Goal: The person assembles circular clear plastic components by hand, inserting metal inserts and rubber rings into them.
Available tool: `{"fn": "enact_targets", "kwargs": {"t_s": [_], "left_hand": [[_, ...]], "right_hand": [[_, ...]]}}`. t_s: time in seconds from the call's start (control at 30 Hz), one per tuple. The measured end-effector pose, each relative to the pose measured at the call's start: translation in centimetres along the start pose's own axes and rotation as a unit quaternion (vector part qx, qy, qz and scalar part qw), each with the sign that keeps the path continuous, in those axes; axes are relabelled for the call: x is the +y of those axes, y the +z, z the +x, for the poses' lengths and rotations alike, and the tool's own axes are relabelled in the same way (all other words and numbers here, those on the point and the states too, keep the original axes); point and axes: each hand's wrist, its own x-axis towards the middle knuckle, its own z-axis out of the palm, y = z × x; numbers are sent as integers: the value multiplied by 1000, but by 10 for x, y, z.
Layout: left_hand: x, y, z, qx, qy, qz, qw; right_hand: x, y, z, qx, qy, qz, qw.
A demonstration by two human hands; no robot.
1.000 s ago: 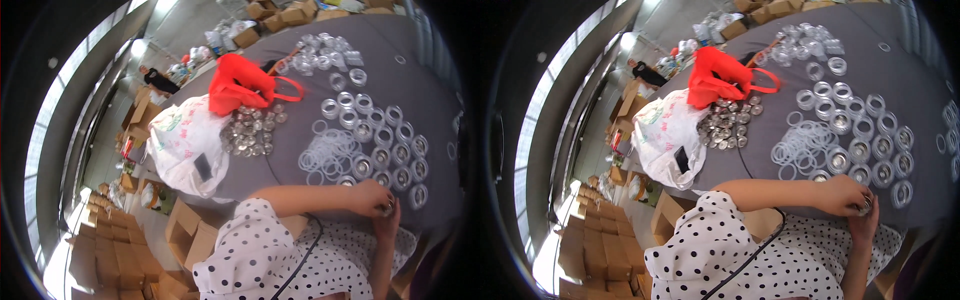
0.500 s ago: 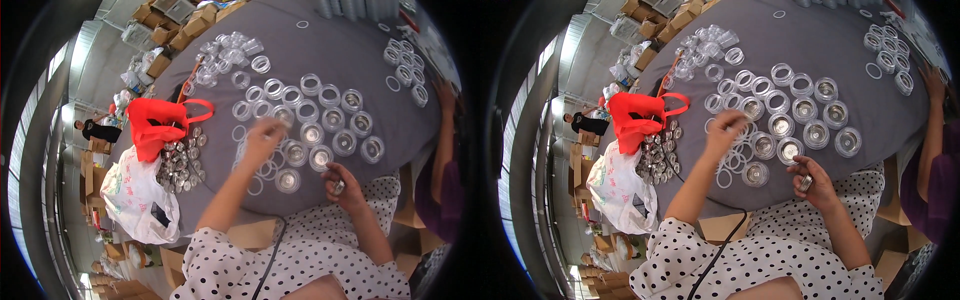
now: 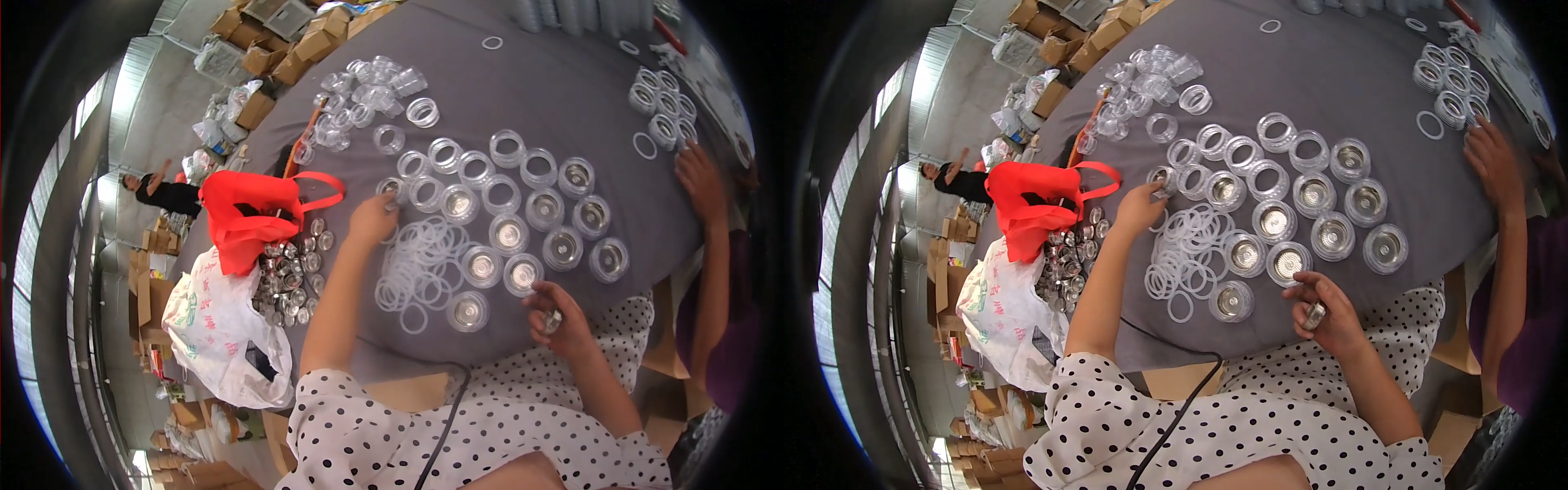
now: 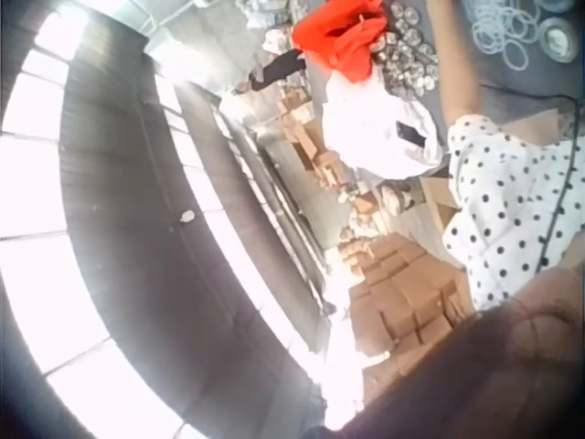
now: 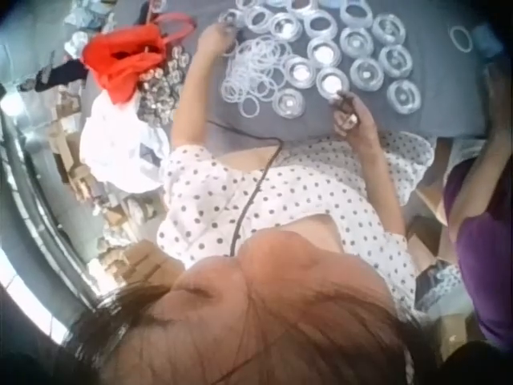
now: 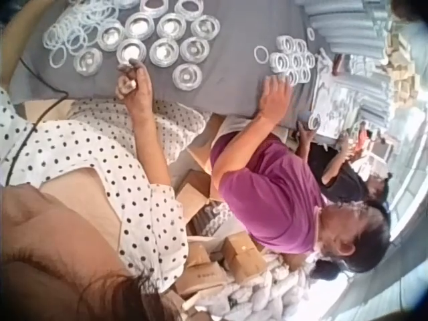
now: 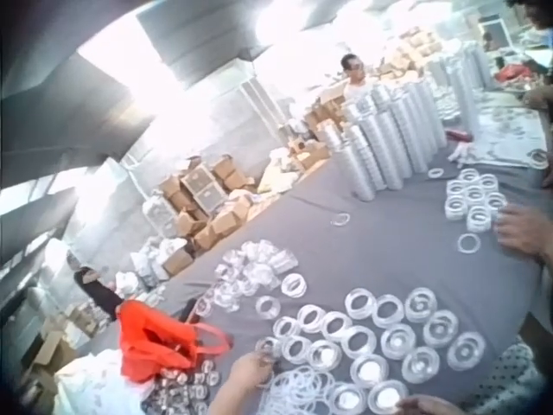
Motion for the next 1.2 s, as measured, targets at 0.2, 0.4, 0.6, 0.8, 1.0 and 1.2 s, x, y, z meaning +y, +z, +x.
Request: {"fn": "enact_targets", "kwargs": {"t_s": [0.2,0.4,0.6,0.8,1.0,1.2], "left_hand": [[-1,-9,28,-125,4,40,991],[10,-10,25,-93,-39,67,993],[-7,-4,9,-96,-23,74,992],[14,-16,-18,-113,-10,43,993],[-20,10,-11,-83,90,-25,992],[-2,-13,-7,-121,45,48,990]], "right_hand": [[5,-5,-10,55,-20,0,998],[7,-2,-2,80,-21,-31,996],[10,-6,-2,42,-36,-49,997],[4,-4,-6,45,-66,-49,996],[2,-3,-6,57,8,-3,998],[3,4,0,9,32,17,999]]}}
